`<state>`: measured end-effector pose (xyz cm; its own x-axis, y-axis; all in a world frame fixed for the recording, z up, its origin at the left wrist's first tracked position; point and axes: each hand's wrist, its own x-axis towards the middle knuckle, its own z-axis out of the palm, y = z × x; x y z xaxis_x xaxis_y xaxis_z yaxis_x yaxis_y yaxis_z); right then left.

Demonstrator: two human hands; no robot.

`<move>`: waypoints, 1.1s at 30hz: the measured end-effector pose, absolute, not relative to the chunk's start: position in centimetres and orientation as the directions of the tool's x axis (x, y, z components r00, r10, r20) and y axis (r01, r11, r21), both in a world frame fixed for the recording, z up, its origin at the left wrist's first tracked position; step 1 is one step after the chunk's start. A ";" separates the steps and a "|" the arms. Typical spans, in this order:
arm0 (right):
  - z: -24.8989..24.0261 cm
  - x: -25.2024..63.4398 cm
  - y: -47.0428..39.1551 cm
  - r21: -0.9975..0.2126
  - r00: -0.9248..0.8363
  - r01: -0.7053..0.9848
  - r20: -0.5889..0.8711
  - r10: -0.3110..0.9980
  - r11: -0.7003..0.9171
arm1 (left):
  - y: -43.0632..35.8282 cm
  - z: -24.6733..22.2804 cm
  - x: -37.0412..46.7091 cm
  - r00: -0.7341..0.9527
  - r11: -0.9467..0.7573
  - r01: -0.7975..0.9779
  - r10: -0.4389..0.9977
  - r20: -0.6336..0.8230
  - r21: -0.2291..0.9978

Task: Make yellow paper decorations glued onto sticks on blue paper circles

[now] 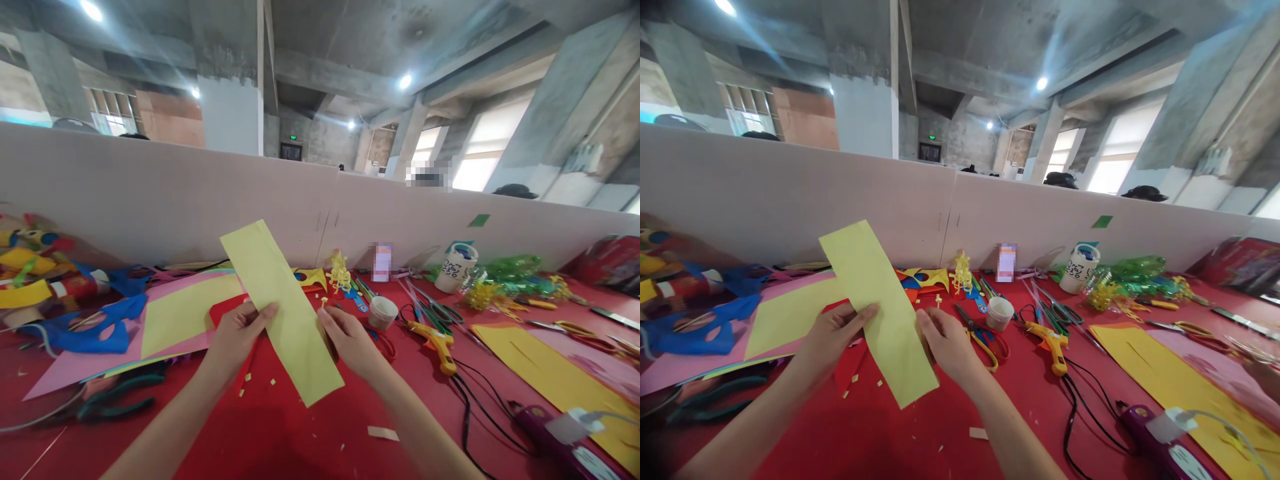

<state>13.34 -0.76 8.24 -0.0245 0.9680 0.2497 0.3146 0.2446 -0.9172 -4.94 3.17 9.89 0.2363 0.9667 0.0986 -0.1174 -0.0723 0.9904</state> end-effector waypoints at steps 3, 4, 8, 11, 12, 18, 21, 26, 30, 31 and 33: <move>8.3 13.4 -0.9 -0.908 -0.063 0.364 0.198 0.978 0.207 | 3.4 10.1 -5.2 0.174 -0.115 -0.139 0.975 0.139 0.984; 8.3 13.4 -0.9 -0.897 -0.054 0.386 0.211 0.976 0.215 | 3.4 10.2 -5.3 0.161 -0.122 -0.144 0.976 0.145 0.982; 8.2 13.2 -1.0 -0.826 0.005 0.496 0.312 0.950 0.268 | 3.5 10.4 -5.4 0.114 -0.143 -0.129 0.981 0.158 0.981; 8.1 12.9 -1.0 -0.807 -0.002 0.537 0.290 0.957 0.246 | 3.6 10.3 -5.5 0.059 -0.154 -0.091 0.985 0.160 0.984; 8.0 12.8 -1.0 -0.802 0.002 0.546 0.291 0.957 0.243 | 3.6 10.3 -5.5 0.052 -0.149 -0.086 0.987 0.154 0.985; 8.9 14.7 -0.8 -0.713 0.053 0.688 0.239 0.970 0.138 | 3.9 10.6 -5.7 0.032 -0.133 -0.146 0.990 0.139 0.980; 9.4 18.0 -0.6 -0.456 0.096 0.888 0.069 0.993 -0.054 | 4.1 10.9 -5.9 -0.018 -0.157 -0.186 0.988 0.156 0.970; 6.8 22.2 0.3 -0.079 0.272 0.955 -0.153 0.950 -0.286 | 4.4 10.9 -6.0 -0.049 -0.158 -0.220 0.987 0.151 0.963; 3.7 22.4 1.2 -0.052 0.318 0.940 -0.233 0.919 -0.338 | 4.6 10.6 -6.0 -0.059 -0.162 -0.218 0.987 0.152 0.962; 3.3 22.3 1.4 -0.052 0.329 0.935 -0.240 0.913 -0.350 | 4.6 10.6 -6.0 -0.056 -0.161 -0.224 0.987 0.152 0.961; 3.0 22.3 1.7 -0.069 0.336 0.929 -0.251 0.908 -0.363 | 4.7 10.5 -6.1 -0.055 -0.154 -0.237 0.988 0.146 0.959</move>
<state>22.26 1.66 2.97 0.3360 0.9078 -0.2509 0.9293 -0.3629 -0.0688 -6.07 4.74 10.53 -0.0545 0.9878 0.1456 -0.2367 -0.1545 0.9592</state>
